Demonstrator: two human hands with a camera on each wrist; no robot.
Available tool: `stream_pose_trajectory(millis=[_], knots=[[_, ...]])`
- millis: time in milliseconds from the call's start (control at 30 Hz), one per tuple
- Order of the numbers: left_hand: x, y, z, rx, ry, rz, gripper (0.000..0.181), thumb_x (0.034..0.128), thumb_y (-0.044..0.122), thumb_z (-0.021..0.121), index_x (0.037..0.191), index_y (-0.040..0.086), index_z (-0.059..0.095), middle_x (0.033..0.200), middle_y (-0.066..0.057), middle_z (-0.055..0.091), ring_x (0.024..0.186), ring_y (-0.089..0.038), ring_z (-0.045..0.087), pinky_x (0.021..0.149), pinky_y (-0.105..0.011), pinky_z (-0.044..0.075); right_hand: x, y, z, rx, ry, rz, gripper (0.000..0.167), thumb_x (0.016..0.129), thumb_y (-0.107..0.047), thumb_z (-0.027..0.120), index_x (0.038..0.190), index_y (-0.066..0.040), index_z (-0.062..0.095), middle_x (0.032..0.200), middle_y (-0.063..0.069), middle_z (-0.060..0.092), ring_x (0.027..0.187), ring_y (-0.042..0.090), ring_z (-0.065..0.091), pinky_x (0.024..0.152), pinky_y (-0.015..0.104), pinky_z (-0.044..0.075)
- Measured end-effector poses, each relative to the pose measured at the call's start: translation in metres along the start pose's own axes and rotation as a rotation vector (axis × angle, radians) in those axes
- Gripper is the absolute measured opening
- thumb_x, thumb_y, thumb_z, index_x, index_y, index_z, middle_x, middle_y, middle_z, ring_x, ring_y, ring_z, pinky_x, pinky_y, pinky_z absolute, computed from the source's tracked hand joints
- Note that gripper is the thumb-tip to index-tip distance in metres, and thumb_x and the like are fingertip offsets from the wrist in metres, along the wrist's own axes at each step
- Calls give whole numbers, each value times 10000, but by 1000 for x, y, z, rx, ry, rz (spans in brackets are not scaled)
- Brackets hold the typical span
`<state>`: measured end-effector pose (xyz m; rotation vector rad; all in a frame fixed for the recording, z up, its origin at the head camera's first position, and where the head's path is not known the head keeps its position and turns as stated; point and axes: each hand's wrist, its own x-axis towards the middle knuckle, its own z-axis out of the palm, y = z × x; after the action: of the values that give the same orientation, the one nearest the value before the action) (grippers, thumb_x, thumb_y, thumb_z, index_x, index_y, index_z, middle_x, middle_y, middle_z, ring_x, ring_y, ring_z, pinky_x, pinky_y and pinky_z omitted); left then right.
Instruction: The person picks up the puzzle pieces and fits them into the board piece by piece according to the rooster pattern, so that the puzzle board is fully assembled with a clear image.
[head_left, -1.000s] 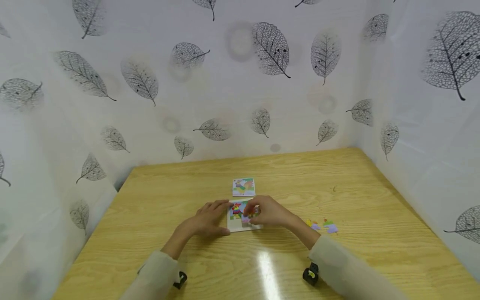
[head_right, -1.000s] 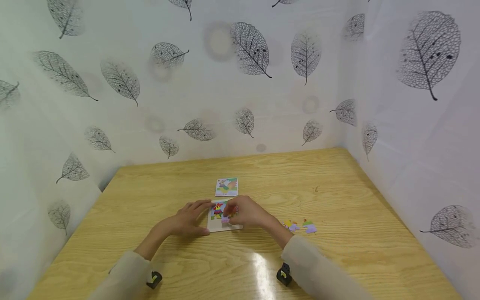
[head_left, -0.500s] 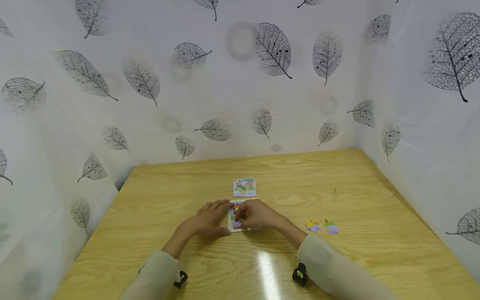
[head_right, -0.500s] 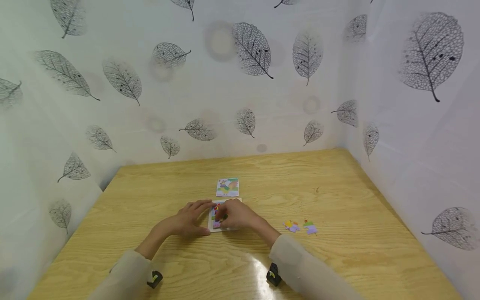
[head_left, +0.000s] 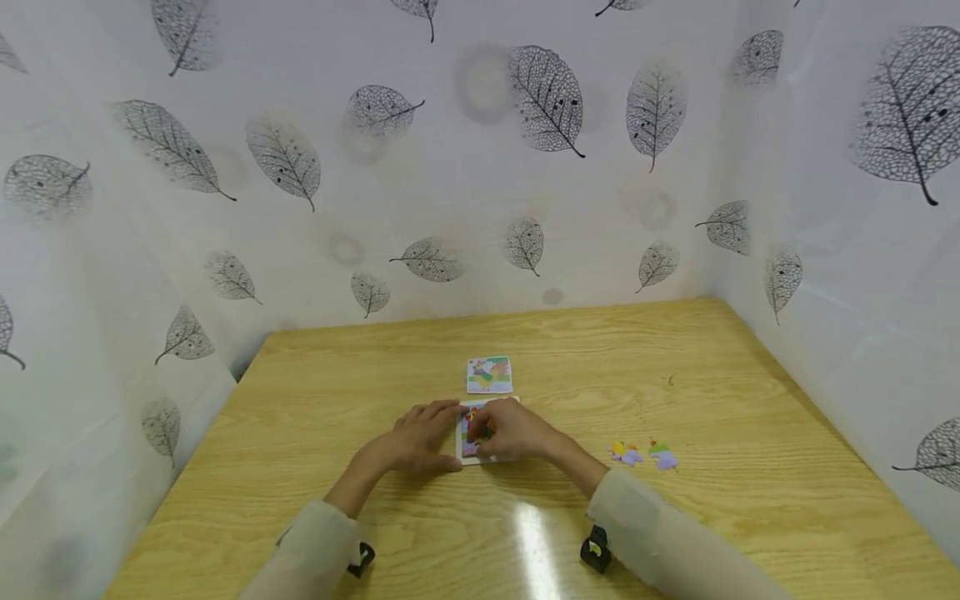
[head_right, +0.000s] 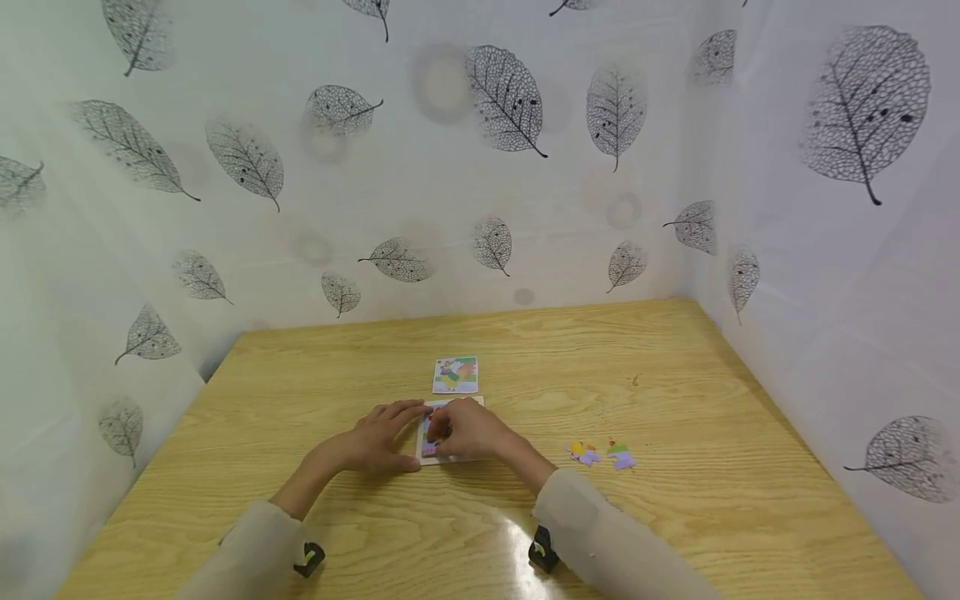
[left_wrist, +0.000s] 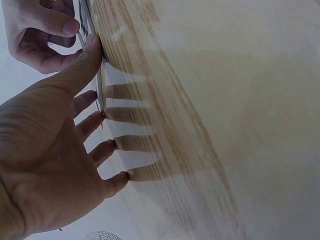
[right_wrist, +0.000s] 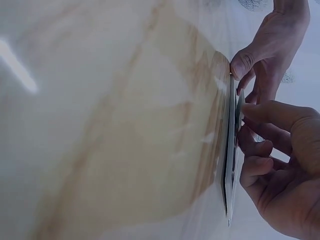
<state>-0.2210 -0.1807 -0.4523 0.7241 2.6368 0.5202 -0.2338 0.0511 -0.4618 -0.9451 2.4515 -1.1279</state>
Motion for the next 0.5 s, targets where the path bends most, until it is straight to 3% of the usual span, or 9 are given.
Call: stream_pose_trajectory(millis=[500], knots=[[0, 1, 0, -1, -4, -6, 825, 959, 371, 752, 1630, 160, 320, 1693, -108, 258, 1504, -473, 259, 1161, -748, 229, 4, -1, 2, -17, -11, 36, 171, 818, -18, 824, 970, -81, 775, 973, -5, 739, 888, 120, 613, 811, 294, 542]])
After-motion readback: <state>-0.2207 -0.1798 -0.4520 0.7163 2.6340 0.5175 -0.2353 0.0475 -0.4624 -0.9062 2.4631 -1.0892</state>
